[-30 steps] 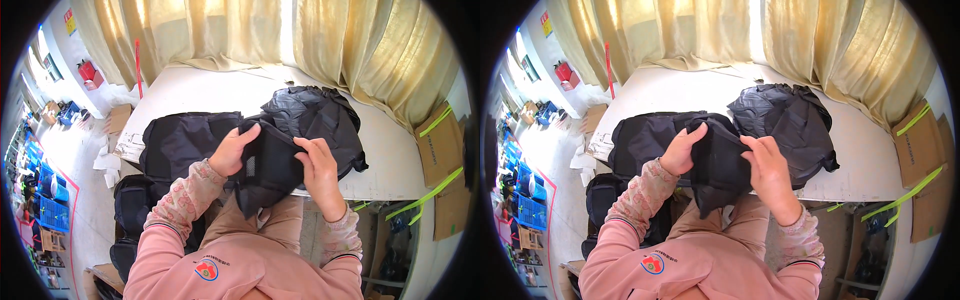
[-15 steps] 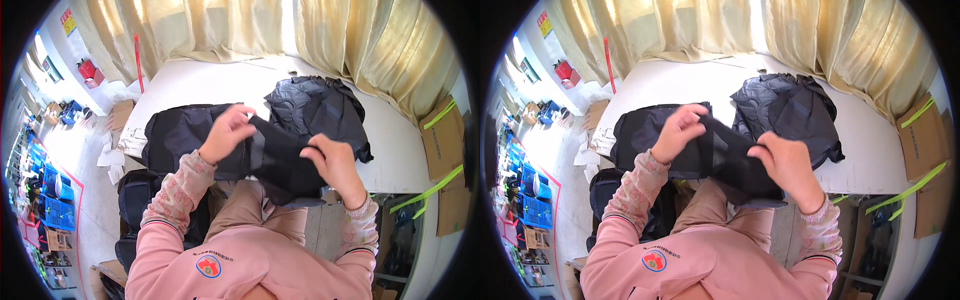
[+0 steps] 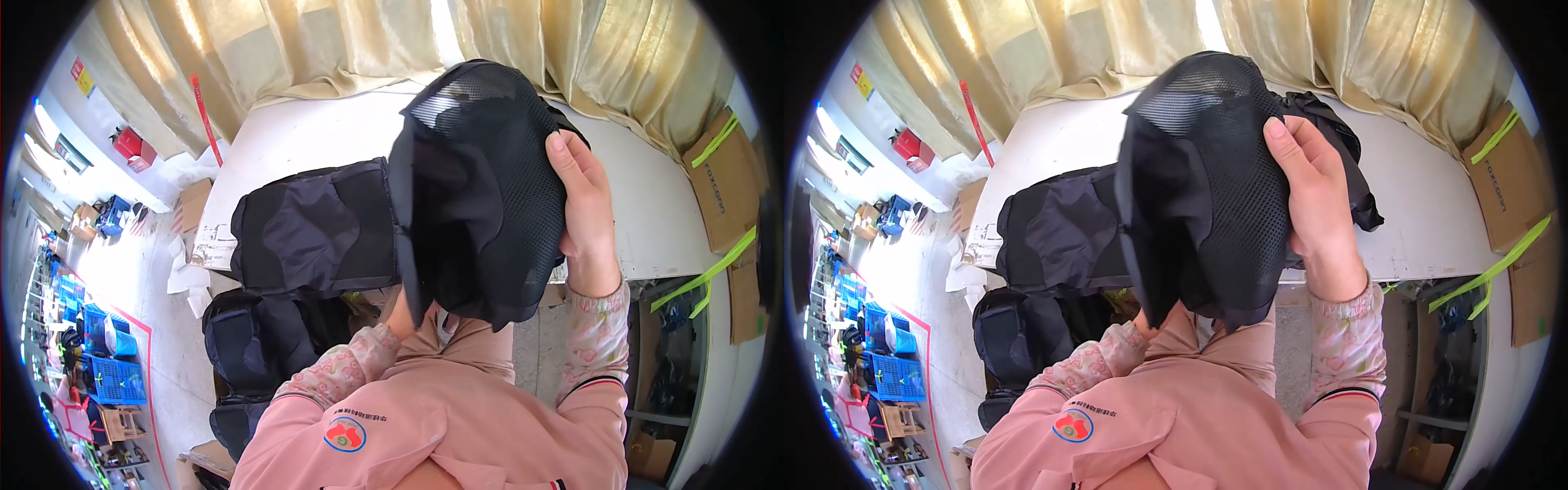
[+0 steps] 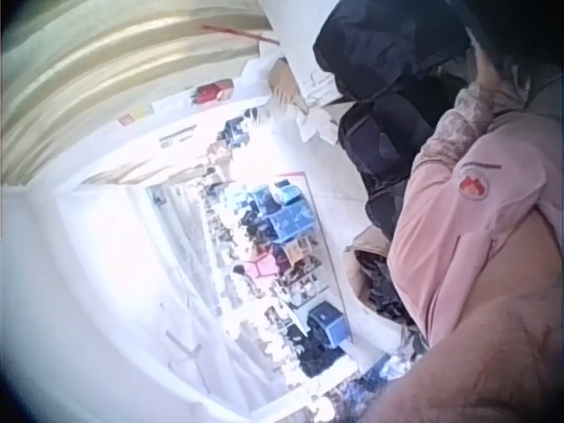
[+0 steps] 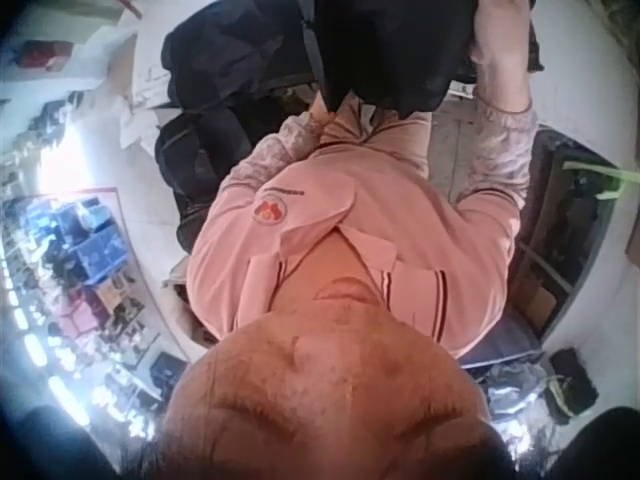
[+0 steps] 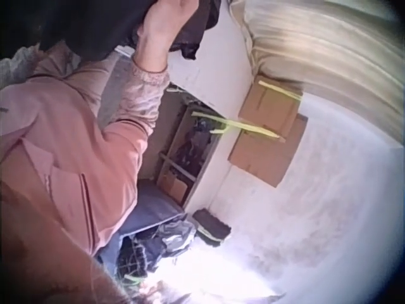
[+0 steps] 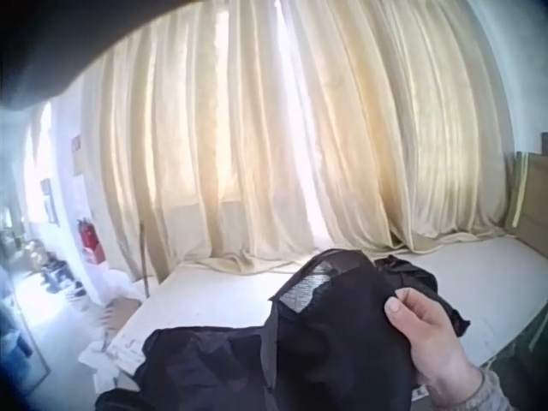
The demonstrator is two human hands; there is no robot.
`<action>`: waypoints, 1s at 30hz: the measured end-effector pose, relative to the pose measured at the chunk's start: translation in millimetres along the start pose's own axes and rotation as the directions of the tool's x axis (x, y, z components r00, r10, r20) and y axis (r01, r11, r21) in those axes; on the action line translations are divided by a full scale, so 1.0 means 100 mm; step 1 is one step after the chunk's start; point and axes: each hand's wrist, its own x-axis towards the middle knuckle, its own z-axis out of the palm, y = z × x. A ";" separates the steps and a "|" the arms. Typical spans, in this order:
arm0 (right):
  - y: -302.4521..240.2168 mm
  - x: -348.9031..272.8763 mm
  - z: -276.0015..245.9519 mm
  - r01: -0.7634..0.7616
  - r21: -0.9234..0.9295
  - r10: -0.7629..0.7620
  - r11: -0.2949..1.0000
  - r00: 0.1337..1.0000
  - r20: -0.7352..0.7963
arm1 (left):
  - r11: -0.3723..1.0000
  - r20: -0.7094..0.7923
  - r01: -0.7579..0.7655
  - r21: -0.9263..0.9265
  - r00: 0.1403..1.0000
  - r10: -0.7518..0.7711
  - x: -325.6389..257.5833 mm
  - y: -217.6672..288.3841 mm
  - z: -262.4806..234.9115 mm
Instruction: Sorting and inspecting black fabric components, including mesh pieces, for manufacturing.
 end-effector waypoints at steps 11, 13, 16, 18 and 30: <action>0.67 -0.05 -0.17 0.137 -0.493 -0.097 0.859 0.990 0.106 | 0.676 -0.080 0.120 -0.727 0.963 -0.257 0.53 1.00 0.16; 0.75 -0.05 -0.20 0.172 -0.652 -0.152 0.739 0.985 0.087 | 0.706 -0.063 0.106 -0.700 0.976 -0.209 0.56 1.18 0.19; 0.78 -0.08 -0.18 0.178 -0.681 -0.137 0.711 0.984 0.115 | 0.546 0.076 0.186 -0.817 0.973 -0.217 0.62 1.32 0.18; 0.76 -0.11 -0.12 0.160 -0.717 -0.108 0.679 0.987 0.119 | 0.445 0.165 0.235 -0.864 0.967 -0.192 0.68 1.40 0.24; 1.52 0.13 -1.47 0.087 -0.940 -0.098 0.331 0.993 0.058 | 0.921 -0.260 -0.296 -0.254 0.938 0.230 0.42 1.62 -0.31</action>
